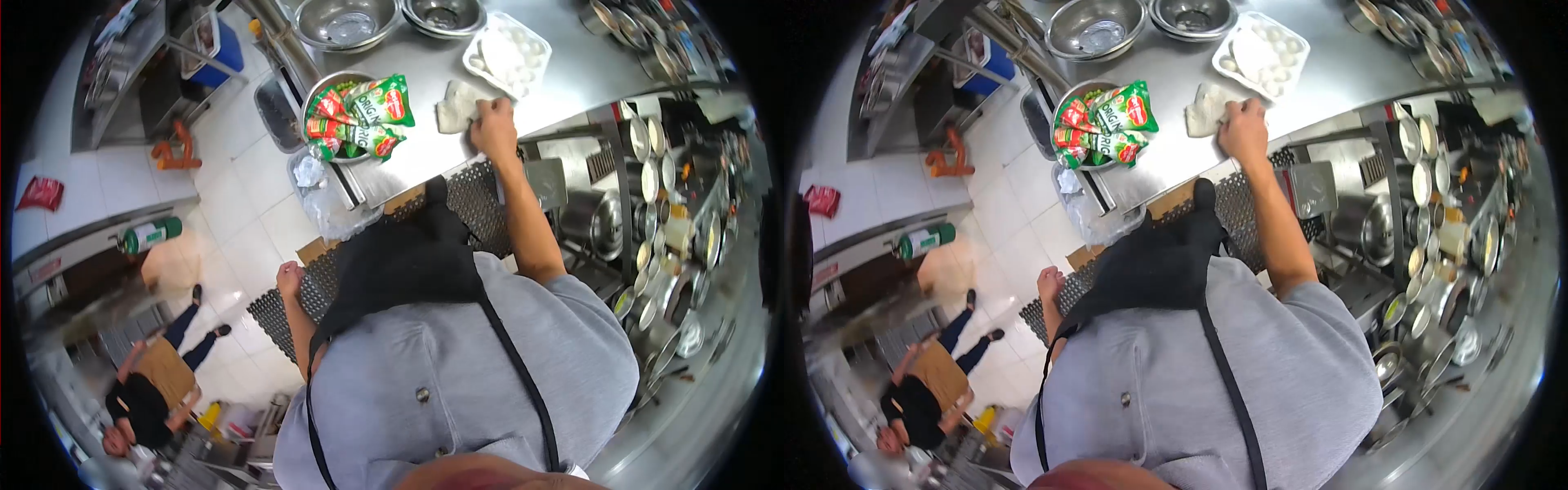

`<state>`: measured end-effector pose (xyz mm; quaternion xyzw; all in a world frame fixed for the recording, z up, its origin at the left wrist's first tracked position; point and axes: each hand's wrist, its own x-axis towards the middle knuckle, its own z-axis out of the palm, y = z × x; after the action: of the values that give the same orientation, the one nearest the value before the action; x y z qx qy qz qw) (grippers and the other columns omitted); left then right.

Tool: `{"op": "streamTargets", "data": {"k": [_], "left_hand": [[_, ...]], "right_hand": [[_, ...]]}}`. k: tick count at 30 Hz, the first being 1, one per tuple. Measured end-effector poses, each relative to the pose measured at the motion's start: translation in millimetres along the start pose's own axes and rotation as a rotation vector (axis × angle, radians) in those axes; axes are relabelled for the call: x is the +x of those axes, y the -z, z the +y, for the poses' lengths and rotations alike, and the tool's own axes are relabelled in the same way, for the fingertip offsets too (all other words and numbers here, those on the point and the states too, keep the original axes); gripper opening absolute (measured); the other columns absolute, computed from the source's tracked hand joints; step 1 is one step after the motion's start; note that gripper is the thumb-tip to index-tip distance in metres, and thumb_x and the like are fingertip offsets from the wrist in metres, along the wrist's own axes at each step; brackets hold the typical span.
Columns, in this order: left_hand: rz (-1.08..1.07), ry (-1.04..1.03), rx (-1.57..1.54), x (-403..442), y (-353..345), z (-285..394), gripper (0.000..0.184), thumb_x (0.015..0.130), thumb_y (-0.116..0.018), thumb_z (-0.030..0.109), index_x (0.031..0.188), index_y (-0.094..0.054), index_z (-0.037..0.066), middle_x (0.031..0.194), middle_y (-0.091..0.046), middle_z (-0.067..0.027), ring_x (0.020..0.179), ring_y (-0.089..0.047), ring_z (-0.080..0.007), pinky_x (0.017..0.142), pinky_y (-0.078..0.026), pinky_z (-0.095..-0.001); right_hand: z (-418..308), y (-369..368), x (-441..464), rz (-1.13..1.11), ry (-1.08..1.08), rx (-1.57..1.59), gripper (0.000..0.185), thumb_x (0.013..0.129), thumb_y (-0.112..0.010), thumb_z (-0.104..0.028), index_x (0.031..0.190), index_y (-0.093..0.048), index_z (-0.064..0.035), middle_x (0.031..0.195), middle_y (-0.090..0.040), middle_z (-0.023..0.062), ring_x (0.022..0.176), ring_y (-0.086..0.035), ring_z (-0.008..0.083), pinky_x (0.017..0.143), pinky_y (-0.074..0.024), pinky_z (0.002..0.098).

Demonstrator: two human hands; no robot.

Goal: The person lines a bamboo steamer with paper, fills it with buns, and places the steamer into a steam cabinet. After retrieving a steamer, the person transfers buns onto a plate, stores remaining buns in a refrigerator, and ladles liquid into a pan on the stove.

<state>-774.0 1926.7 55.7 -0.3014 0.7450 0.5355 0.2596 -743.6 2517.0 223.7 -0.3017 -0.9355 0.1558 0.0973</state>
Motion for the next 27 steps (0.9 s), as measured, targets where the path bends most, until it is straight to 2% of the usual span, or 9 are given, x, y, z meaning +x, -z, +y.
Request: {"op": "streamTargets", "data": {"k": [3,9,12,14,16,18,20,23,27], "left_hand": [[0.016,0.083,-0.009,-61.9,-44.1,2.0,0.011,0.092,-0.059,0.015,0.098,-0.059,0.005,0.07,-0.058,-0.0017,0.058,-0.052,-0.0102,0.051,-0.042,-0.0238],[-0.106,0.07,-0.107,-116.1,-129.9,-54.0,0.018,0.093,-0.061,0.02,0.104,-0.062,0.005,0.083,-0.064,-0.0031,0.064,-0.056,-0.0116,0.054,-0.044,-0.0244],[-0.29,-0.057,0.351,-139.0,-154.8,-59.2,0.021,0.095,-0.059,0.018,0.109,-0.061,0.004,0.087,-0.065,-0.0036,0.069,-0.056,-0.0113,0.059,-0.044,-0.024],[-0.379,-0.096,0.171,-137.3,-156.3,-74.6,0.022,0.095,-0.057,0.016,0.112,-0.061,0.002,0.088,-0.065,-0.0031,0.072,-0.054,-0.0101,0.061,-0.042,-0.0242],[-0.321,-0.046,0.224,-148.5,-162.6,-62.2,0.022,0.096,-0.057,0.016,0.111,-0.061,0.002,0.088,-0.065,-0.0031,0.072,-0.054,-0.0099,0.062,-0.043,-0.0249],[-0.253,0.014,0.273,-159.6,-168.9,-39.0,0.022,0.096,-0.056,0.016,0.111,-0.061,0.001,0.087,-0.065,-0.0031,0.073,-0.053,-0.0097,0.063,-0.043,-0.0257],[-0.241,-0.088,0.604,-174.2,-182.2,12.7,0.024,0.096,-0.057,0.018,0.111,-0.062,0.001,0.088,-0.065,-0.0047,0.075,-0.055,-0.011,0.067,-0.045,-0.0275],[-0.316,-0.271,0.652,-196.4,-218.8,93.3,0.028,0.095,-0.06,0.021,0.116,-0.062,0.004,0.09,-0.066,-0.006,0.08,-0.058,-0.0133,0.075,-0.048,-0.0293],[-0.58,-0.407,0.525,-204.2,-258.3,160.1,0.033,0.095,-0.061,0.023,0.122,-0.06,0.005,0.1,-0.065,-0.0061,0.094,-0.059,-0.0144,0.085,-0.047,-0.0291]], "right_hand": [[-12.7,-23.5,10.6,0.091,0.3,-0.044,0.077,0.072,-0.068,-0.034,0.138,-0.042,-0.0022,0.117,-0.043,0.0332,0.099,-0.051,0.0523,0.079,-0.0493,0.0546],[-62.3,-71.7,110.2,0.03,0.268,-0.066,0.058,0.083,-0.059,-0.026,0.138,-0.048,-0.0133,0.13,-0.046,0.0278,0.111,-0.052,0.0454,0.092,-0.0451,0.0519],[-67.4,-83.0,133.4,0.055,0.494,-0.049,0.045,0.08,-0.06,-0.022,0.125,-0.059,-0.0197,0.132,-0.049,0.0199,0.112,-0.052,0.0454,0.091,-0.0472,0.0506],[-59.2,-63.3,101.1,-0.056,0.569,0.089,0.034,0.078,-0.059,-0.021,0.112,-0.065,-0.0155,0.129,-0.051,0.0166,0.111,-0.053,0.0447,0.087,-0.0504,0.0493],[-41.8,-53.9,42.0,0.115,0.685,0.123,0.026,0.078,-0.058,-0.018,0.103,-0.065,-0.014,0.127,-0.052,0.0131,0.108,-0.056,0.0422,0.08,-0.0549,0.0455],[-13.1,-17.5,-8.7,-0.057,0.888,0.183,0.024,0.079,-0.056,-0.015,0.101,-0.066,-0.0151,0.124,-0.053,0.0114,0.103,-0.058,0.0404,0.071,-0.0574,0.043],[33.5,-6.1,-31.7,-0.188,0.953,0.246,0.025,0.079,-0.056,-0.014,0.101,-0.066,-0.0163,0.123,-0.054,0.01,0.099,-0.06,0.0391,0.069,-0.0584,0.0403],[123.9,31.5,-16.1,-0.279,0.53,0.089,0.03,0.078,-0.059,-0.015,0.107,-0.064,-0.0209,0.127,-0.055,0.0102,0.098,-0.063,0.0334,0.074,-0.0569,0.0408],[266.9,68.9,44.5,0.051,0.033,-0.057,0.033,0.079,-0.059,-0.013,0.111,-0.064,-0.0162,0.125,-0.057,0.0145,0.103,-0.061,0.0353,0.084,-0.0518,0.0456]]}}
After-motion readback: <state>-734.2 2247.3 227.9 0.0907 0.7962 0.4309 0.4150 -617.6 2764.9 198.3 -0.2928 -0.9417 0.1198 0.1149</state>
